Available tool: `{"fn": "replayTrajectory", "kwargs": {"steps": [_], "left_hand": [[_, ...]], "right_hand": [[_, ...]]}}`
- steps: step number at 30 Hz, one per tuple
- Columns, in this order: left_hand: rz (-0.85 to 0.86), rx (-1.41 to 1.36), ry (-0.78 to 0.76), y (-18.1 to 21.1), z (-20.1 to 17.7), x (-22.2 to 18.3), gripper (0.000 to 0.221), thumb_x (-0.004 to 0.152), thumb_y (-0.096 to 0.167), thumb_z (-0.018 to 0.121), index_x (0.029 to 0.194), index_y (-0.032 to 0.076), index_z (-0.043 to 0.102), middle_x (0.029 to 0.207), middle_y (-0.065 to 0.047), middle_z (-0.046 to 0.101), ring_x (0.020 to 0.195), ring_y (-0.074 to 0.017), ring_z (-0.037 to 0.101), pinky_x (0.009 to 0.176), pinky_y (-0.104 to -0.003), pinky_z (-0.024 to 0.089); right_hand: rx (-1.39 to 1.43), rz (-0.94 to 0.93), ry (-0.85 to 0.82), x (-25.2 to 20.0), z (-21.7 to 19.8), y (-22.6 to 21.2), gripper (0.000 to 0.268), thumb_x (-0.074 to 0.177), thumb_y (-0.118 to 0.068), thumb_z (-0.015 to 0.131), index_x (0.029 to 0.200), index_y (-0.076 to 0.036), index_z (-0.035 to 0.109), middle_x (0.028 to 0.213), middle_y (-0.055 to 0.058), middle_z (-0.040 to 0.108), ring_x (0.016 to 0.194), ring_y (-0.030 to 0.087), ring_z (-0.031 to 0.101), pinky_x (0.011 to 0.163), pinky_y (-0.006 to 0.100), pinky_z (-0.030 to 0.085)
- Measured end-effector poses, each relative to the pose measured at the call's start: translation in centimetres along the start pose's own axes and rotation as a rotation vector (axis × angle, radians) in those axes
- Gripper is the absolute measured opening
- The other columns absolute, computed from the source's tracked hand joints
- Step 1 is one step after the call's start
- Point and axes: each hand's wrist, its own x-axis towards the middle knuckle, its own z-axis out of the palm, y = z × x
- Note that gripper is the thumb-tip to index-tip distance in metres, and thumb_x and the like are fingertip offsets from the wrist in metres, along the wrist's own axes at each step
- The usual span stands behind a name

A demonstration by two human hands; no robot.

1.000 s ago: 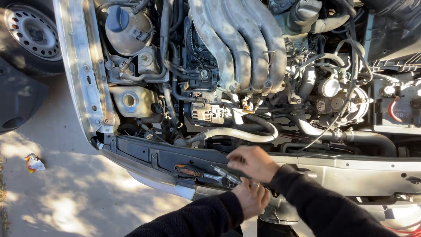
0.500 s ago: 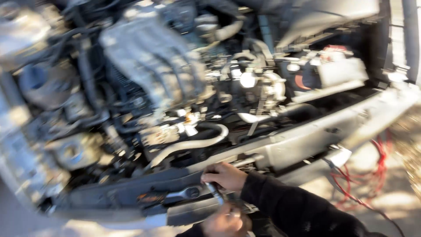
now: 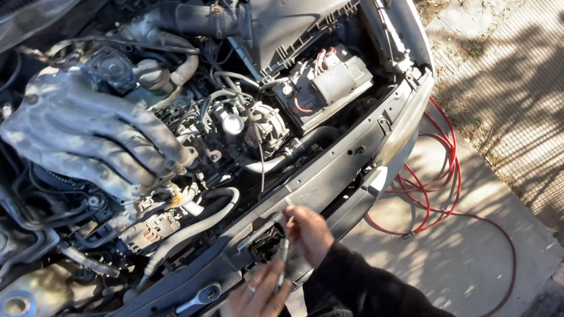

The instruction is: The person works under the open hood of a car with the engine exposed. They use a socket wrench to loosen and remove fasteners from the engine's intake manifold area, reposition the wrench on different bolts, and manipulate components by hand before stepping away from the car at the end.

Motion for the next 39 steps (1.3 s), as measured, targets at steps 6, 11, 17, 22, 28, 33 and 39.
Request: {"fn": "replayTrajectory", "kwargs": {"steps": [6,11,17,22,28,33,39], "left_hand": [[-0.332,-0.201,-0.028,1.8,0.6,-1.3,0.032,0.087,0.02,0.078,0.119,0.021,0.075,0.119,-0.01,0.078,0.087,-0.0159,0.081,0.061,-0.023,0.067],[-0.336,-0.204,-0.028,-0.4,0.3,-3.5,0.033,0.075,0.004,0.085,0.106,0.015,0.083,0.128,-0.018,0.073,0.104,-0.0255,0.081,0.081,-0.03,0.072],[-0.706,-0.341,0.04,0.4,-3.4,-0.1,0.025,0.079,0.005,0.084,0.104,0.009,0.083,0.126,-0.016,0.076,0.104,-0.0184,0.083,0.088,-0.023,0.07],[-1.105,-1.011,0.56,-5.9,-3.8,-2.7,0.036,0.088,-0.008,0.071,0.121,-0.007,0.055,0.115,-0.027,0.075,0.088,-0.0341,0.079,0.078,-0.037,0.066],[-1.213,-0.904,1.406,-20.9,-9.7,3.5,0.025,0.092,0.003,0.084,0.094,-0.006,0.06,0.089,-0.02,0.065,0.078,-0.0499,0.075,0.076,-0.066,0.068],[-1.228,-1.043,1.461,-29.8,-8.8,5.3,0.031,0.089,0.007,0.084,0.099,-0.01,0.06,0.092,-0.027,0.069,0.078,-0.0484,0.078,0.073,-0.058,0.069],[-1.273,-1.136,1.402,-32.6,-6.5,5.7,0.035,0.091,0.01,0.083,0.099,-0.016,0.06,0.094,-0.032,0.07,0.08,-0.0485,0.078,0.071,-0.055,0.07]], "right_hand": [[0.002,-0.305,0.119,5.2,-10.1,-4.0,0.023,0.1,-0.012,0.067,0.119,0.002,0.068,0.091,0.011,0.066,0.071,0.017,0.062,0.061,0.029,0.049],[-0.166,-0.458,0.304,7.3,-15.0,-7.4,0.017,0.099,-0.006,0.07,0.116,-0.003,0.069,0.096,0.011,0.07,0.081,0.021,0.07,0.071,0.031,0.057],[-0.194,-0.377,0.149,9.9,-15.5,-5.9,0.007,0.101,-0.005,0.069,0.107,-0.002,0.067,0.094,0.009,0.07,0.08,0.018,0.07,0.074,0.03,0.059],[-0.215,-0.148,-0.042,8.2,-9.9,-3.2,0.019,0.104,-0.009,0.06,0.121,0.001,0.065,0.103,0.014,0.067,0.087,0.023,0.065,0.071,0.032,0.049],[-0.495,-0.394,-0.367,10.8,2.3,-0.3,0.026,0.107,-0.013,0.062,0.084,0.0,0.066,0.057,0.01,0.052,0.045,0.017,0.05,0.045,0.023,0.041],[-1.28,-0.737,-0.344,13.5,18.0,-1.9,0.031,0.094,-0.035,0.078,0.108,-0.007,0.073,0.089,0.016,0.072,0.09,0.036,0.073,0.078,0.044,0.058],[-1.42,-1.083,-0.352,19.8,26.9,0.0,0.038,0.084,-0.03,0.085,0.121,-0.023,0.075,0.091,0.004,0.066,0.085,0.032,0.071,0.079,0.044,0.057]]}}
